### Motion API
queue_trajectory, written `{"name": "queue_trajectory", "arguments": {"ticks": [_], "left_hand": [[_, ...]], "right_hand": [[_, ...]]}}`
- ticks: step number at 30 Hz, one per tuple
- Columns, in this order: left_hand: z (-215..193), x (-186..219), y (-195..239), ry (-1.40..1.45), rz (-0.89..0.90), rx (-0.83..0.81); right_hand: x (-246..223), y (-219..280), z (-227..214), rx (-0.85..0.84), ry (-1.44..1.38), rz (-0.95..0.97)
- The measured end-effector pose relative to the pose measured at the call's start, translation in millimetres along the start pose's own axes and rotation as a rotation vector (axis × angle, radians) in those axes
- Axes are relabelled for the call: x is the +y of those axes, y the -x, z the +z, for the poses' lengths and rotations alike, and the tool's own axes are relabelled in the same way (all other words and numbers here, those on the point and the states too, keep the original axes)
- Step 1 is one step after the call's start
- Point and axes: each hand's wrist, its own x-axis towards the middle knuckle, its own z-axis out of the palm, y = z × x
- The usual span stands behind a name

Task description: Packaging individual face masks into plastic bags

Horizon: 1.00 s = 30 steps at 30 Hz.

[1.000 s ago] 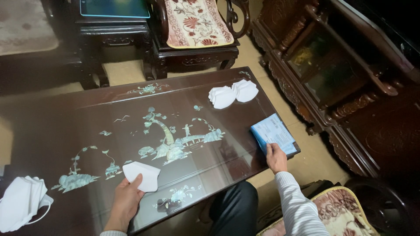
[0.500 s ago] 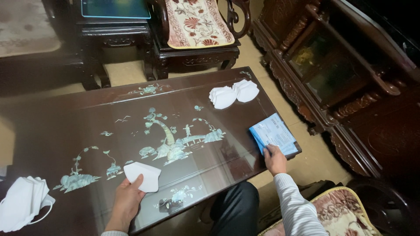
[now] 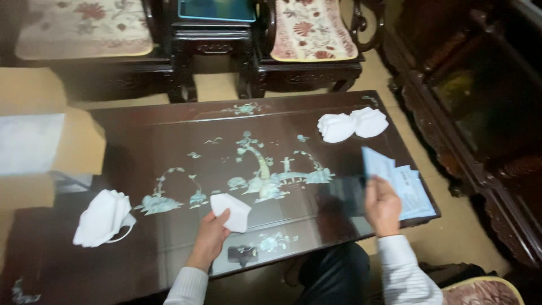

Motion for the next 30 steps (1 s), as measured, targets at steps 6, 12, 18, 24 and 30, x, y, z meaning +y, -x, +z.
{"name": "queue_trajectory", "arguments": {"ticks": [6,12,18,24,30], "left_hand": [[12.8,18.4,20.8,-0.08,-0.087,0.039],[24.9,39.1,46.1,-0.128,-0.113,0.026],[16.7,31.2,32.4,-0.166,-0.107,0.011],[22.8,24.0,37.8,-0.139,-0.127,0.001],[29.5,6.6,29.3,-0.29,-0.063,-0.078]], "right_hand": [[-104.2,41.3,79.3,-0.284,0.03,0.015],[-103.0,40.9,97.3,-0.458,0.054,0.089],[-87.0,41.7,111.4,-0.492,0.128,-0.148],[-115.7,63.7,117.2,-0.349,0.111,-0.224],[-181.2,109.9,126.3,-0.418,-0.105,-0.426]]}}
